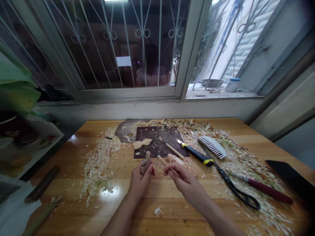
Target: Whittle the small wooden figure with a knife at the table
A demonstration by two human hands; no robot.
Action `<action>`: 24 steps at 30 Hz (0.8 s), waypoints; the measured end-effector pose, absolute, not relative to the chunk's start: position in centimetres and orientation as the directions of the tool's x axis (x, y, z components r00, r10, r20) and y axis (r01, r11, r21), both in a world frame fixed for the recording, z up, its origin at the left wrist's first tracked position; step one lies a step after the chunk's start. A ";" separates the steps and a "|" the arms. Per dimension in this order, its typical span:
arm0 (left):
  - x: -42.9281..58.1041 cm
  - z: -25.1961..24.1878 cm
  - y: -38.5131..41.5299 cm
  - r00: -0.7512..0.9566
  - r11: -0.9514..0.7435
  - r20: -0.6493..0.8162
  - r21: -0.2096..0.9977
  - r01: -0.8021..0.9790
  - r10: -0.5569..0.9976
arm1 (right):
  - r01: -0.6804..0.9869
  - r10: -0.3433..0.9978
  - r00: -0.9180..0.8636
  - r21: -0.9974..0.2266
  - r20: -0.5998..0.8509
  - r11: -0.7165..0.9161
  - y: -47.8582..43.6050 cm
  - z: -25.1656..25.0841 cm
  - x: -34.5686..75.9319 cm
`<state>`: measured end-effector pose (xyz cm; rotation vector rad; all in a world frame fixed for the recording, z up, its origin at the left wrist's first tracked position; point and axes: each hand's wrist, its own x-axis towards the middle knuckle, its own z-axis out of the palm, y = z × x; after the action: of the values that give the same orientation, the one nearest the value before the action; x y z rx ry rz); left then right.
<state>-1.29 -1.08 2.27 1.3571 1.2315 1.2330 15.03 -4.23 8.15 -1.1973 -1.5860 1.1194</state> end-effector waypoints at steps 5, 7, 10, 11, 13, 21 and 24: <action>-1.0 2.4 -0.9 -0.003 0.044 -0.045 0.994 -0.103 0.999 | 0.152 0.940 -0.329 -0.978 0.088 0.145 -5.0 8.9 15.4; -1.1 2.1 -0.6 0.051 0.109 -0.104 0.989 -0.099 0.993 | 0.167 0.940 -0.323 -0.971 0.112 0.173 -4.9 8.8 15.4; -1.9 1.7 -0.3 0.208 0.154 -0.163 0.986 0.061 0.964 | 0.257 0.958 -0.204 -0.934 0.200 0.249 -4.2 8.4 15.3; -2.2 1.7 -0.3 0.253 0.135 -0.169 0.980 0.148 0.953 | 0.299 0.959 -0.166 -0.915 0.230 0.272 -3.9 8.3 15.2; -2.9 1.7 -0.3 0.305 0.031 -0.143 0.939 0.343 0.941 | 0.384 0.946 -0.136 -0.865 0.293 0.323 -3.2 8.2 15.0; -4.1 2.4 -0.4 0.383 -0.358 0.102 0.624 0.694 0.918 | 0.608 0.904 -0.268 -0.669 0.334 0.427 -1.4 6.3 13.7; -4.4 2.8 -0.4 0.309 -0.324 0.134 0.611 0.723 0.942 | 0.649 0.920 -0.255 -0.653 0.297 0.391 -0.7 5.5 13.4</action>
<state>-4.39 -0.41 2.79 2.1414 1.4767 0.6671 13.36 -0.67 5.45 -1.3396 -2.0008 0.5350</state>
